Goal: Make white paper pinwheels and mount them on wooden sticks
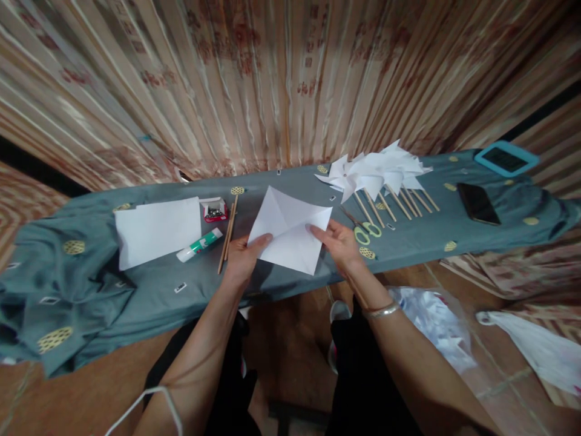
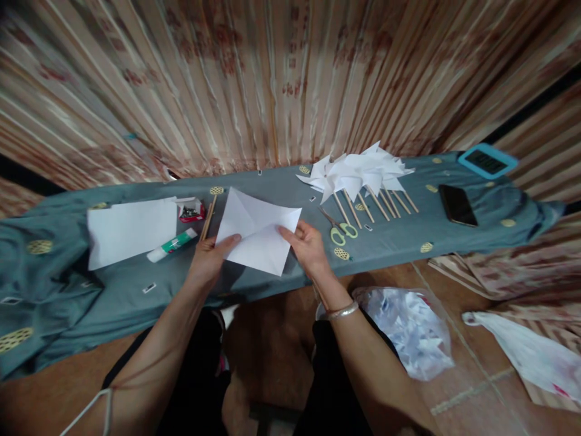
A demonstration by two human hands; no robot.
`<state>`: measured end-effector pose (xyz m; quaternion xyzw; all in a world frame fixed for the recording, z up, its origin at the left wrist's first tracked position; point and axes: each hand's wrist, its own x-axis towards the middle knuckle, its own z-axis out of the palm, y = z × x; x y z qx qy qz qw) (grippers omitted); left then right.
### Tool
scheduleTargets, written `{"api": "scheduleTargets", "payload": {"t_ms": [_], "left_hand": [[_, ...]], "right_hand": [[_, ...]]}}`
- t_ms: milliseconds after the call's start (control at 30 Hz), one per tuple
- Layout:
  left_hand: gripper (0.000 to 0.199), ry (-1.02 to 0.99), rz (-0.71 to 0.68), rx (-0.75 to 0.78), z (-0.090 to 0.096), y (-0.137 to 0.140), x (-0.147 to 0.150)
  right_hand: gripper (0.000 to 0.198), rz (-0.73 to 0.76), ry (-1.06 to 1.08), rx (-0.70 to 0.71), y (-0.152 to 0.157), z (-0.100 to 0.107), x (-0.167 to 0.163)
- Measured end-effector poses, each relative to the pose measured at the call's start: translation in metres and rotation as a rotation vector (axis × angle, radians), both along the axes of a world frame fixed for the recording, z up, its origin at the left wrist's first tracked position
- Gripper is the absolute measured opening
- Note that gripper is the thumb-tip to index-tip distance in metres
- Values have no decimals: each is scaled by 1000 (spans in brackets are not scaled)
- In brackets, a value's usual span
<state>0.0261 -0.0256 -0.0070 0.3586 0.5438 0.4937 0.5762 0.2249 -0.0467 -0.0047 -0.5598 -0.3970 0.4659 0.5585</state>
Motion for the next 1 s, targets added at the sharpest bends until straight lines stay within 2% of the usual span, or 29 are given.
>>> {"api": "scheduleTargets", "payload": {"t_ms": [100, 167, 233, 333, 500, 667, 800, 900, 1000], "left_hand": [[44, 60, 25, 42, -6, 3, -5], [42, 111, 42, 71, -10, 6, -10], [40, 147, 62, 85, -12, 7, -15], [39, 174, 88, 98, -13, 9, -21], [41, 255, 99, 155, -11, 8, -30], [41, 346, 116, 202, -9, 8, -39], [39, 357, 125, 197, -10, 9, -43], [41, 329, 140, 194, -10, 8, -45], [43, 287, 165, 191, -10, 5, -46]], "right_hand": [[35, -157, -729, 83, -5, 4, 34], [32, -226, -1097, 16, -10, 5, 59], [34, -216, -1343, -130, -16, 4, 79], [31, -159, -1533, -283, -21, -3, 96], [29, -114, -1652, -287, -19, -15, 103], [33, -101, -1683, -295, -16, -13, 99], [32, -68, -1528, -318, -17, -7, 79], [26, -35, -1210, -255, -15, -6, 59], [25, -1, -677, -252, -10, -6, 44]]}}
